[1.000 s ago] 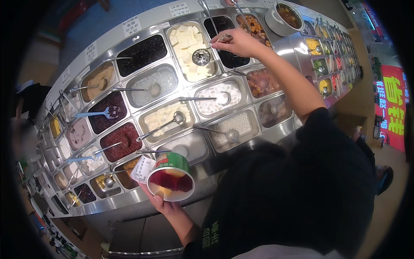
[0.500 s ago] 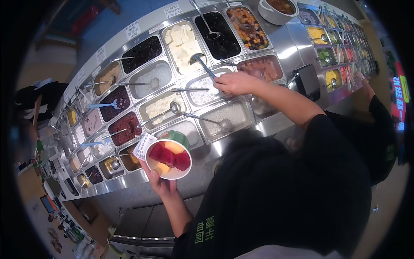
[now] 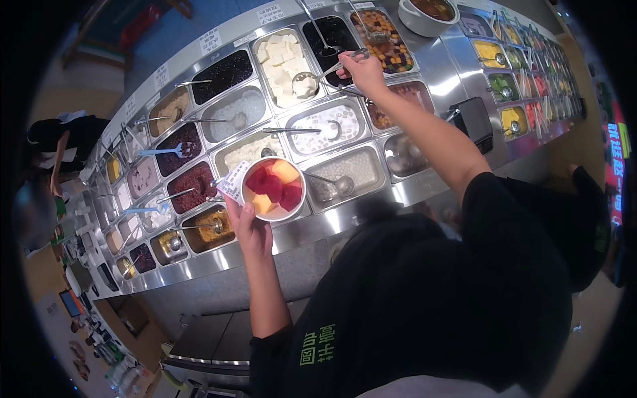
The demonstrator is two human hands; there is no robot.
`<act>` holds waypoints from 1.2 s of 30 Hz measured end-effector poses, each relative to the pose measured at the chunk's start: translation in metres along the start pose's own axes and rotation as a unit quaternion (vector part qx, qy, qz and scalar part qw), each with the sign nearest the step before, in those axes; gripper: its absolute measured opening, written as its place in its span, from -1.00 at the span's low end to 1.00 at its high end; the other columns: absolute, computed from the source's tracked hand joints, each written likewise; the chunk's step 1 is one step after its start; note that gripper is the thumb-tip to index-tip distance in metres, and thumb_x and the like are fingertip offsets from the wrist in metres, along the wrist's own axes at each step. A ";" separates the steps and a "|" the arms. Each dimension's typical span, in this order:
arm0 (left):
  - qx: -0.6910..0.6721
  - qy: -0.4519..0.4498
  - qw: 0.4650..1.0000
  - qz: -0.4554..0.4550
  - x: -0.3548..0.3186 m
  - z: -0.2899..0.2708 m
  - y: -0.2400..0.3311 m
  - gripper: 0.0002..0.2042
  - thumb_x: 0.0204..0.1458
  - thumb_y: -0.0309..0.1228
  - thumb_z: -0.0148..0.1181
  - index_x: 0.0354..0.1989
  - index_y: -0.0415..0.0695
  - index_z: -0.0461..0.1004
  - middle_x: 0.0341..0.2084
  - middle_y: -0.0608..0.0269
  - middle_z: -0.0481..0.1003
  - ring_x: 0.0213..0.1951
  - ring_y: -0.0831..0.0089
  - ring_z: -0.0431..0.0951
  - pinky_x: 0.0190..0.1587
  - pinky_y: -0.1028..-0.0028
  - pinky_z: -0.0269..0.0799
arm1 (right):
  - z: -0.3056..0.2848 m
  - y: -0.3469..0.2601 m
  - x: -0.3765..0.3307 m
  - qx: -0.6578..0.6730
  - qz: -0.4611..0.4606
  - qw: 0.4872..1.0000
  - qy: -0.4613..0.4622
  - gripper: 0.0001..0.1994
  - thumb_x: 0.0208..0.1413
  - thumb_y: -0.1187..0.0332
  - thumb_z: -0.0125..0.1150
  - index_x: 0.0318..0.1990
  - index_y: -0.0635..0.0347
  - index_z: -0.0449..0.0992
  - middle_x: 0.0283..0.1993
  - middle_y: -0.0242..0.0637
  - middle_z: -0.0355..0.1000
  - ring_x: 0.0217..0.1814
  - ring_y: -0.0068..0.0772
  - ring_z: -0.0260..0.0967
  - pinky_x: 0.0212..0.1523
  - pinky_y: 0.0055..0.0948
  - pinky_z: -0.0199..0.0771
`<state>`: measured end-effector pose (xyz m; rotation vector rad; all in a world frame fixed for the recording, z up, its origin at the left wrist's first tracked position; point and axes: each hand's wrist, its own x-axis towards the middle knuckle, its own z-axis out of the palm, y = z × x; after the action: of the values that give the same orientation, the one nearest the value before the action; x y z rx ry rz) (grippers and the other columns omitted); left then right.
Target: The person prepares a fruit bowl by adding various fruits and toppings from a display counter into a cup, then seals it with a lid and places it in a plastic bag. They also interact with a touchscreen and handle a receipt during the process.
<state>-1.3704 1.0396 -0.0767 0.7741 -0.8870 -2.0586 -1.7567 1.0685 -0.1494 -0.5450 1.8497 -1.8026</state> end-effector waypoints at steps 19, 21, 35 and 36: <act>0.023 0.077 0.993 -0.081 0.108 -0.016 -0.060 -0.48 0.11 -0.33 0.21 0.21 0.01 0.13 0.07 0.27 0.38 0.03 0.30 0.46 -0.15 0.18 0.48 | 0.017 -0.018 0.012 0.016 -0.054 0.998 0.029 -0.76 0.18 0.35 0.17 -0.24 0.43 0.56 -0.42 -0.19 0.54 -0.40 -0.43 0.56 -0.36 -0.48 0.60; 0.027 0.088 0.992 -0.083 0.113 -0.013 -0.063 -0.56 0.09 -0.33 0.21 0.13 0.01 0.22 0.06 0.29 0.39 0.04 0.36 0.45 -0.15 0.20 0.48 | 0.016 -0.018 0.017 0.027 -0.048 0.998 0.041 -0.77 0.18 0.36 0.16 -0.26 0.42 0.56 -0.44 -0.20 0.54 -0.40 -0.43 0.56 -0.36 -0.49 0.60; 0.003 0.072 0.993 -0.096 0.161 0.004 -0.088 -0.40 0.07 -0.32 0.28 0.22 -0.08 0.09 0.13 0.12 0.33 0.11 0.22 0.40 0.00 -0.05 0.39 | -0.010 -0.121 -0.011 0.093 -0.070 0.993 0.023 -0.75 0.15 0.42 0.22 -0.13 0.49 0.51 -0.32 -0.10 0.53 -0.35 -0.28 0.57 -0.30 -0.45 0.61; -0.005 0.067 0.994 -0.091 0.163 0.003 -0.089 -0.40 0.07 -0.32 0.28 0.21 -0.09 0.09 0.12 0.11 0.33 0.11 0.21 0.40 -0.01 -0.04 0.41 | -0.008 -0.146 -0.033 0.062 -0.075 0.995 0.020 -0.76 0.16 0.42 0.21 -0.13 0.47 0.52 -0.32 -0.13 0.54 -0.34 -0.30 0.57 -0.29 -0.45 0.60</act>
<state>-1.4948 0.9498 -0.1818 1.0075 -0.7538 -2.1358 -1.7432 1.0882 -0.0019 -0.6198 1.7480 -2.0247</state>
